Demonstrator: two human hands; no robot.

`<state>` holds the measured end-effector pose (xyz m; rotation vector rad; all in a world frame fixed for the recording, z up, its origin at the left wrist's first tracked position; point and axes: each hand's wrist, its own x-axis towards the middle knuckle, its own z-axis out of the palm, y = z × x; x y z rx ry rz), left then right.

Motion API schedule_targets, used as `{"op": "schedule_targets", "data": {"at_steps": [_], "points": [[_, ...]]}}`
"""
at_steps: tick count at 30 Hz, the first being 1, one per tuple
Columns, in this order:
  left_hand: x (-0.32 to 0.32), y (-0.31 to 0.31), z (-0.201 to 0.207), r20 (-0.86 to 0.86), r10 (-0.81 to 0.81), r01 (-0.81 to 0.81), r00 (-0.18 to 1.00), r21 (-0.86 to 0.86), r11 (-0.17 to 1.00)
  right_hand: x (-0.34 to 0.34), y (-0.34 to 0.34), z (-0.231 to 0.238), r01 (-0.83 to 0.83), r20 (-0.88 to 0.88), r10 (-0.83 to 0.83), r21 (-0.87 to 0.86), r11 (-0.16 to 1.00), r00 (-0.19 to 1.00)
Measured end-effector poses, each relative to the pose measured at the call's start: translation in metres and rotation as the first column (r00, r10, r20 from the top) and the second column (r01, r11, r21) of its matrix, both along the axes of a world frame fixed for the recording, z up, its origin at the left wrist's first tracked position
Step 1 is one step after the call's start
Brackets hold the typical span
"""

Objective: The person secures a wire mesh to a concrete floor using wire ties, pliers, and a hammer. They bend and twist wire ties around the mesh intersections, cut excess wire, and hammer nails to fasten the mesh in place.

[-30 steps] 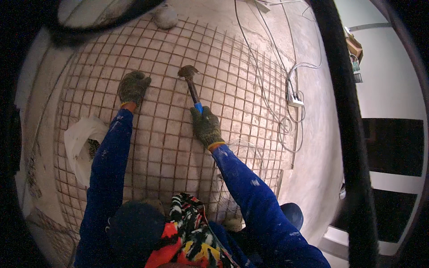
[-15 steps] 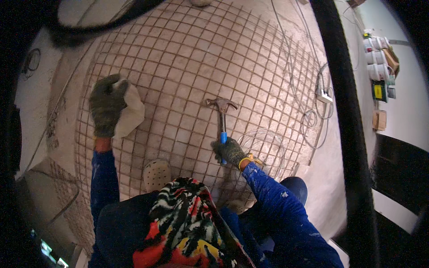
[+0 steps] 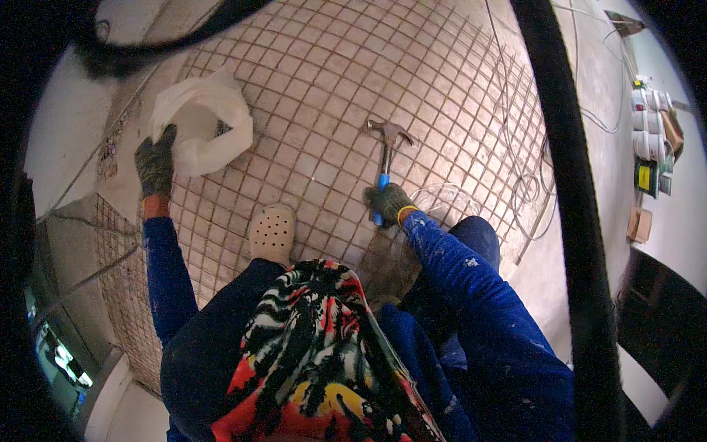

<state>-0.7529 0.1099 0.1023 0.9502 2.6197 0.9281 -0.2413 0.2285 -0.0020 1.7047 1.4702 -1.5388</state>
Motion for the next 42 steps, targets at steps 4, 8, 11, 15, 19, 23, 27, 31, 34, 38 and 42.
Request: {"op": "schedule_targets", "data": {"at_steps": [4,8,11,15,19,23,27,31,34,38,42], "points": [[-0.008,-0.051,0.031,-0.21,0.011,-0.016,0.978,-0.024,1.0,-0.005,-0.001,0.004,0.021,0.009,-0.021,0.016,1.0,1.0],[-0.012,-0.09,0.03,-0.141,0.073,-0.092,0.987,-0.132,0.987,-0.009,-0.004,0.013,-0.015,0.007,0.015,0.053,0.998,1.0],[-0.006,-0.094,0.02,-0.235,-0.028,-0.051,0.972,-0.323,0.945,-0.006,-0.006,0.017,-0.036,-0.002,0.037,0.15,0.988,0.999],[0.011,-0.108,0.044,-0.221,0.216,-0.265,0.951,-0.226,0.937,-0.003,-0.007,0.011,-0.028,-0.024,0.032,0.135,0.99,0.999],[0.029,-0.124,0.088,-0.219,0.105,-0.06,0.97,0.205,0.977,-0.001,-0.002,0.011,-0.041,-0.023,0.044,0.127,0.991,0.999],[0.096,-0.108,0.08,0.102,-0.243,0.221,0.965,0.188,0.957,-0.005,0.018,0.044,-0.409,0.137,0.41,-0.031,0.912,0.902],[0.185,-0.092,0.048,0.852,-0.267,0.042,0.45,0.279,0.959,-0.029,0.013,0.089,-0.663,0.076,0.71,0.439,0.606,0.7],[0.212,-0.086,0.029,0.911,-0.288,0.23,0.294,0.224,0.947,-0.067,-0.044,0.098,-0.003,-0.774,-0.05,-0.068,0.998,0.631],[0.216,-0.085,0.013,0.912,-0.344,0.297,0.221,0.273,0.915,-0.081,-0.072,0.085,-0.032,-0.84,-0.093,-0.13,0.991,0.535],[0.219,-0.097,-0.007,0.9,-0.408,0.287,0.157,0.353,0.89,-0.081,-0.081,0.071,-0.108,-0.796,0.041,-0.03,0.994,0.604],[0.211,-0.104,-0.022,0.92,-0.328,0.303,0.215,0.256,0.918,-0.072,-0.058,0.057,-0.174,-0.661,0.362,0.334,0.926,0.657]]}}
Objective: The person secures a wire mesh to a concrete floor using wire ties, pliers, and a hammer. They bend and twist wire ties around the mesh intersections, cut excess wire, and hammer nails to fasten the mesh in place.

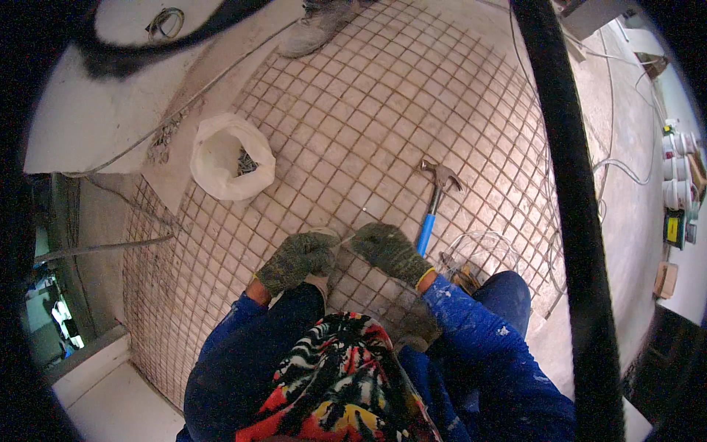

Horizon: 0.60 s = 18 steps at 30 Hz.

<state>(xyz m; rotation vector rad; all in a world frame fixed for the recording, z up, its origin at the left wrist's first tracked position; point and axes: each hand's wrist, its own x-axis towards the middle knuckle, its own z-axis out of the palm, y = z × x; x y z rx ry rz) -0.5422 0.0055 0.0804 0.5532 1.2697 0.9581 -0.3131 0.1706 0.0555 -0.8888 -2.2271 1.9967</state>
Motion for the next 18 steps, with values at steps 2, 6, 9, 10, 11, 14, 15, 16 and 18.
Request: {"op": "schedule_targets", "data": {"at_steps": [2,6,9,10,11,14,15,16,18], "points": [[-0.011,-0.002,-0.006,-0.181,0.028,-0.02,0.983,0.048,0.999,0.01,0.02,-0.01,0.062,0.055,-0.082,0.294,0.954,0.995],[-0.036,-0.013,-0.025,-0.669,0.165,-0.09,0.725,0.145,0.985,0.041,0.055,-0.03,0.064,0.261,-0.257,0.574,0.816,0.93],[-0.06,-0.034,-0.044,-0.925,0.251,-0.055,0.285,0.246,0.968,0.052,0.058,-0.042,0.18,0.364,-0.373,0.465,0.867,0.854],[-0.069,-0.038,-0.05,-0.922,0.186,-0.107,0.339,0.159,0.982,0.052,0.057,-0.045,0.177,0.316,-0.363,0.489,0.854,0.877],[-0.074,-0.041,-0.055,-0.918,0.16,-0.133,0.362,0.119,0.984,0.054,0.056,-0.046,0.177,0.327,-0.363,0.482,0.858,0.873],[-0.085,-0.039,-0.049,-0.981,0.167,0.107,0.095,0.177,0.978,0.052,0.055,-0.052,0.212,0.32,-0.395,0.48,0.851,0.861],[-0.087,-0.032,-0.04,-0.967,0.242,0.162,0.077,0.252,0.954,0.052,0.055,-0.054,0.212,0.311,-0.395,0.488,0.847,0.864],[-0.09,-0.023,-0.028,-0.953,0.301,0.243,0.037,0.3,0.922,0.053,0.056,-0.056,0.21,0.337,-0.416,0.505,0.837,0.845],[-0.11,0.002,0.001,-0.902,0.324,0.294,-0.286,0.24,0.925,0.054,0.057,-0.061,0.282,0.254,-0.43,0.461,0.841,0.867]]}}
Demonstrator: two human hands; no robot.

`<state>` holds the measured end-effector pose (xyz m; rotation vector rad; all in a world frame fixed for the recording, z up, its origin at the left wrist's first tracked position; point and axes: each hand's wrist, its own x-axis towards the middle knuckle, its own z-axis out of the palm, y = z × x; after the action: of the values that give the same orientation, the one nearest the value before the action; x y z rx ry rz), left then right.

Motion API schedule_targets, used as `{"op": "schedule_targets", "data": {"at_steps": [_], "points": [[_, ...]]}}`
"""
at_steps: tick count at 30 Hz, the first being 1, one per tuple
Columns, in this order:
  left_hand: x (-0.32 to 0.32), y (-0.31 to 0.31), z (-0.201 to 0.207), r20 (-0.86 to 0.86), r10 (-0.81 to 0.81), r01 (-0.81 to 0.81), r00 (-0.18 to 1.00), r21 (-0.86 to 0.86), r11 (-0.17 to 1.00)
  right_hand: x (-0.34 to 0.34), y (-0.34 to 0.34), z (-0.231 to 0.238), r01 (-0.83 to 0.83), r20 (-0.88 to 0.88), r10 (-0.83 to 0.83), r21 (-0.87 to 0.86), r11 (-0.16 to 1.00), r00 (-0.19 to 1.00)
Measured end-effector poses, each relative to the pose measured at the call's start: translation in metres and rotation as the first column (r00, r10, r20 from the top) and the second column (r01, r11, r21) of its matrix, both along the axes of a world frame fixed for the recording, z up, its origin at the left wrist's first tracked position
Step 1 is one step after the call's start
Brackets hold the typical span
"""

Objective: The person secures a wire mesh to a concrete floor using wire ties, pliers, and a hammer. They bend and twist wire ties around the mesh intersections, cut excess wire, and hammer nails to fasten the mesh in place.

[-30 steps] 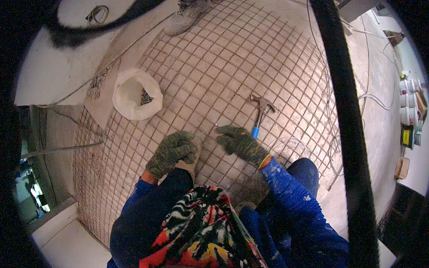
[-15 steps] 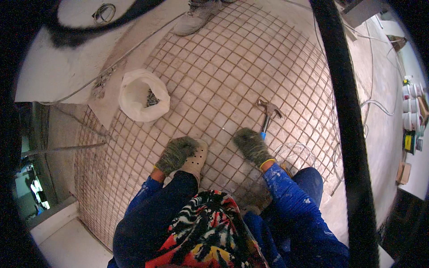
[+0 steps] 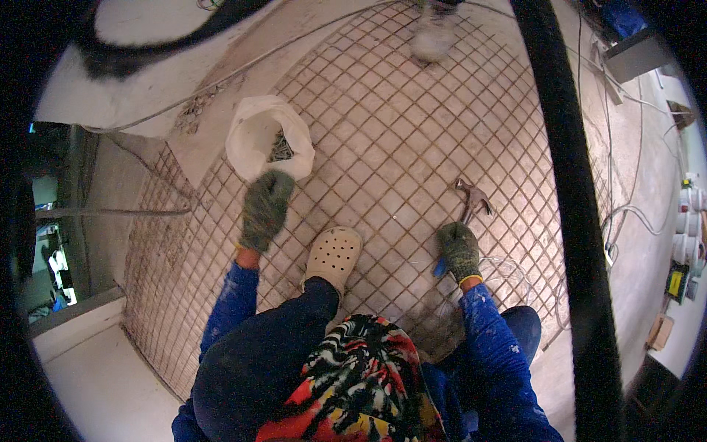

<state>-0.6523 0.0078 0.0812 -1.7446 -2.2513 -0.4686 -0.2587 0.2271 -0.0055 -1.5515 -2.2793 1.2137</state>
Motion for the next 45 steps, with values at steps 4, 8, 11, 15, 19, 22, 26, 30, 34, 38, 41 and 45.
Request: {"op": "schedule_targets", "data": {"at_steps": [4,8,11,15,19,22,26,30,34,38,41,45], "points": [[-0.072,0.062,0.023,0.881,0.156,-0.23,0.447,-0.055,0.972,0.002,-0.001,-0.005,0.053,0.032,-0.052,-0.039,0.998,0.998],[-0.126,0.082,-0.024,0.323,0.454,-0.187,0.83,-0.607,0.773,-0.002,0.002,-0.001,0.038,0.097,-0.037,-0.006,0.999,0.995],[-0.138,0.071,-0.074,0.011,0.346,-0.275,0.938,-0.585,0.763,-0.003,0.004,-0.001,-0.006,0.118,0.003,0.03,1.0,0.993],[-0.154,0.068,-0.114,0.202,0.42,-0.273,0.885,-0.505,0.818,0.0,0.007,-0.009,-0.032,0.117,0.029,0.025,0.999,0.993],[-0.16,0.085,-0.135,0.028,0.434,-0.319,0.901,-0.635,0.703,0.0,0.007,-0.015,-0.05,0.205,0.043,0.029,0.998,0.978],[-0.153,0.087,-0.14,0.055,0.403,-0.318,0.913,-0.52,0.793,-0.002,0.007,-0.01,-0.11,0.253,0.085,0.087,0.99,0.964],[-0.144,0.092,-0.13,0.033,0.469,-0.343,0.882,-0.639,0.688,-0.005,0.007,0.002,-0.024,0.202,0.02,0.016,1.0,0.979],[-0.137,0.098,-0.119,0.042,0.492,-0.339,0.87,-0.673,0.657,-0.006,0.005,0.005,-0.037,0.171,0.028,0.049,0.998,0.985],[-0.133,0.094,-0.121,0.064,0.433,-0.293,0.899,-0.648,0.704,-0.006,0.004,0.001,-0.045,0.165,0.036,0.054,0.998,0.986],[-0.132,0.085,-0.136,0.051,0.428,-0.313,0.902,-0.606,0.732,-0.005,0.005,0.0,0.026,0.169,-0.022,-0.021,0.999,0.985],[-0.127,0.074,-0.145,0.014,0.357,-0.314,0.934,-0.446,0.838,-0.004,0.006,0.002,-0.021,0.173,0.013,0.045,0.999,0.985],[-0.126,0.068,-0.146,0.113,0.471,-0.35,0.875,-0.525,0.776,-0.002,0.006,-0.001,-0.027,0.132,0.02,0.047,0.999,0.991]]}}
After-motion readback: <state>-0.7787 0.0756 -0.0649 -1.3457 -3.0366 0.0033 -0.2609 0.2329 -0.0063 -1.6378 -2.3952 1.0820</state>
